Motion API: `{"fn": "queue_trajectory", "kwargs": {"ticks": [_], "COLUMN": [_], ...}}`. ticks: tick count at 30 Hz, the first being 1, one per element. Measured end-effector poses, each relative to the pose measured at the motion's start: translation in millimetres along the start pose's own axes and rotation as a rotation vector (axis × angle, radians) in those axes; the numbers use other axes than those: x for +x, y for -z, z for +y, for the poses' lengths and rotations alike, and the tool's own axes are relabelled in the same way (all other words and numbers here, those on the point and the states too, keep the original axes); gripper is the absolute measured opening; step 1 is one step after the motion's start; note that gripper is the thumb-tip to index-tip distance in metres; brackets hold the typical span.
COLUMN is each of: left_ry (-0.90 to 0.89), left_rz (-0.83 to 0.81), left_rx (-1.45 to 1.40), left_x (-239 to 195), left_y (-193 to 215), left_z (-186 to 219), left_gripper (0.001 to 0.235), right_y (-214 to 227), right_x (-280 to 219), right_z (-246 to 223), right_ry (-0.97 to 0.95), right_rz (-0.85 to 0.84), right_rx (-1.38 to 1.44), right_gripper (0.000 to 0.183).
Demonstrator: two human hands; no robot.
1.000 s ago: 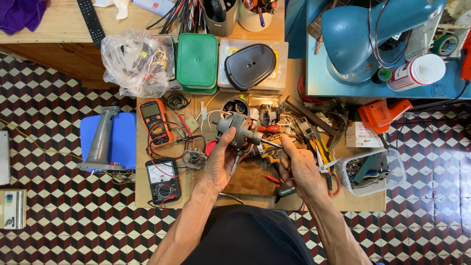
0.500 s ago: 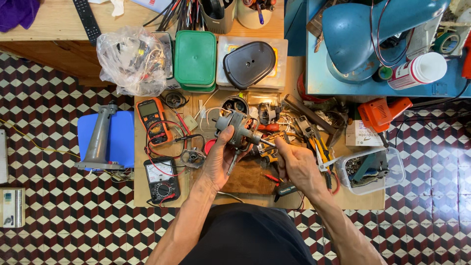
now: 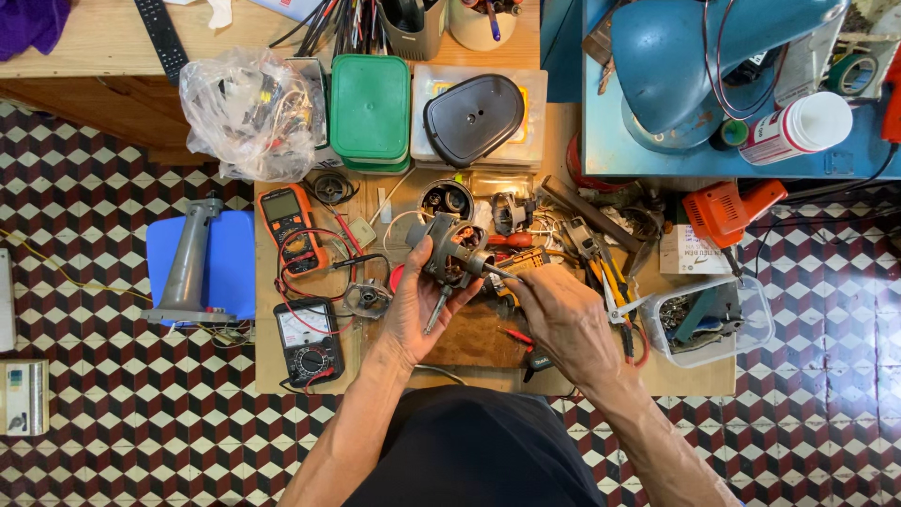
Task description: The person disassembles a small electric motor, removes the rotor, and uses a cordless drill to spin the rotor shaft. They then reassemble the motor housing and continue to manipulate the rotor and stator components on a cluttered workbench.
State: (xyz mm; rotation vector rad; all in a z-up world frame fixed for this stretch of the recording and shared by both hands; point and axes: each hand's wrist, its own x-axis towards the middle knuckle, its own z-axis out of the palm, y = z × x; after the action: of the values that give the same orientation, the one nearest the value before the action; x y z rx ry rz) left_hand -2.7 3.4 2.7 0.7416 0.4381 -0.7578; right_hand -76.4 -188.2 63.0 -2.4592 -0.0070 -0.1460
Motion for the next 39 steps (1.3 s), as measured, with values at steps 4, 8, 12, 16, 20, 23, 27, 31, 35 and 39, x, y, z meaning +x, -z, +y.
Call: {"fn": "queue_trajectory", "kwargs": {"ticks": [4, 8, 12, 16, 20, 23, 27, 31, 35, 39], "left_ry": [-0.007, -0.011, 0.069, 0.166, 0.207, 0.229, 0.256, 0.297, 0.321, 0.321], "left_rz": [-0.037, -0.088, -0.15, -0.158, -0.242, -0.267, -0.35, -0.411, -0.547, -0.6], "left_rx": [-0.025, -0.117, -0.222, -0.346, -0.478, -0.573, -0.683, -0.72, -0.754, -0.706], "left_x": [1.0, 2.9, 3.9, 4.8, 3.9, 4.4, 4.7, 6.7, 6.4, 5.2], "left_y": [4.1, 10.7, 20.0, 30.4, 40.8, 44.5, 45.1, 44.4, 39.8, 24.2], "left_z": [-4.7, -8.5, -13.3, -23.0, -33.9, -40.2, -46.1, -46.4, -43.1, -41.7], "left_gripper": [0.072, 0.068, 0.071, 0.067, 0.064, 0.066, 0.075, 0.095, 0.105, 0.101], "right_y": [-6.2, -2.3, 3.2, -3.3, -13.6, -11.7, 4.3, 16.4, 16.9, 20.3], "right_x": [1.0, 1.4, 6.1, 14.8, 21.5, 25.1, 27.3, 18.9, 11.1, 4.0], "right_z": [0.6, -10.1, -23.0, -29.1, -36.9, -42.9, -43.5, -41.5, -41.3, -42.7], "right_ry": [-0.697, -0.448, 0.08, 0.152, 0.089, 0.001, -0.048, -0.023, -0.15, -0.16], "right_rz": [-0.272, -0.163, 0.066, 0.054, 0.015, -0.055, -0.071, 0.019, 0.055, 0.091], "right_rx": [0.266, 0.123, -0.051, -0.01, -0.057, -0.059, 0.078, 0.212, 0.283, 0.319], "right_gripper": [0.049, 0.046, 0.026, 0.023, 0.029, 0.037, 0.032, 0.033, 0.038, 0.054]}}
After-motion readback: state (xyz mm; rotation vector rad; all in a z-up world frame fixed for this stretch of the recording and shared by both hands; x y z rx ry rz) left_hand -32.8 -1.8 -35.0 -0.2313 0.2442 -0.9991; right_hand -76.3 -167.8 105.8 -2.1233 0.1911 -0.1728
